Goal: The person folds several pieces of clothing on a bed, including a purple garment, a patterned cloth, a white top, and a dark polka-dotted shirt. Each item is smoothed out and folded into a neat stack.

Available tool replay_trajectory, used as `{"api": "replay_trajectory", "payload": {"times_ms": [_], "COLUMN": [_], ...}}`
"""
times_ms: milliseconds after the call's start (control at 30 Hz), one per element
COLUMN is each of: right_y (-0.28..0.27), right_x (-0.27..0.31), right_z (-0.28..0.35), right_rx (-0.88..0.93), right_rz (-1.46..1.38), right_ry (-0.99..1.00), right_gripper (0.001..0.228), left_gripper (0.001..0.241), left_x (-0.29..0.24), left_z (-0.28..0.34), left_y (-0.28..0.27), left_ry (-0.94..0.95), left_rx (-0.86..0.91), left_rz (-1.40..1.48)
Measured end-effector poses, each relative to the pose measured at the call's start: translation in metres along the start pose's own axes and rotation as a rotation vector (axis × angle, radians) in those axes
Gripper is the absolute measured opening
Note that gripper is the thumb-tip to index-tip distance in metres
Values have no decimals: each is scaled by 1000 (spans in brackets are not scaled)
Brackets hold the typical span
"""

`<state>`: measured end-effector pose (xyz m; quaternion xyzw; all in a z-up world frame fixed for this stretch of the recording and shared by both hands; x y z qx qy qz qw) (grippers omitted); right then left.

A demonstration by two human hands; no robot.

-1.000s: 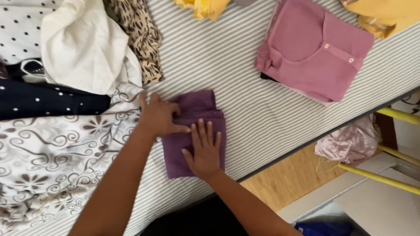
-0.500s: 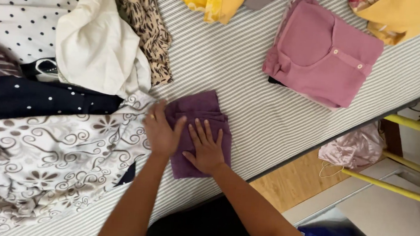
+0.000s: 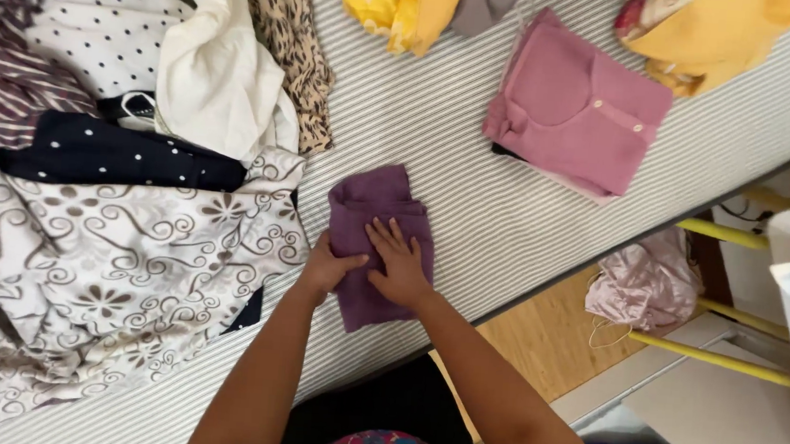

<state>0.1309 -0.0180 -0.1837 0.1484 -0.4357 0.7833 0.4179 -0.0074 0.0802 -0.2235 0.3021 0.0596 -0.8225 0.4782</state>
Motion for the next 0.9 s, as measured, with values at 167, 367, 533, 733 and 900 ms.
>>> {"api": "replay_trajectory", "payload": {"times_ms": [167,367,533,733,900], "right_y": [3,-23,-63,-93,-106], "right_x": [8,20,45,100,101], "right_z": [38,82,114,148,155], "right_rx": [-332,-699,-989,-691,-324], "right_rz": [-21,-178,-345,-1910,-2275], "right_ry": [108,172,351,458,171], "right_gripper": [71,48,54,61,63], "left_gripper": [53,53,56,56,54], "left_x": [-2,-42,-114,-139,-154], "left_z": [4,38,120,164,220], "left_y": [43,91,128,150,139], "left_ry": [-24,148,357,524,283], "left_rx": [-227,-318,-283,-181,-16], "left_rz": [4,239,407,489,755]}}
Point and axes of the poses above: each hand's wrist, its own z-axis away from the middle knuckle, its own y-axis out of the palm, x = y × z, the point moved 3 cm from there along -z, towards the middle knuckle
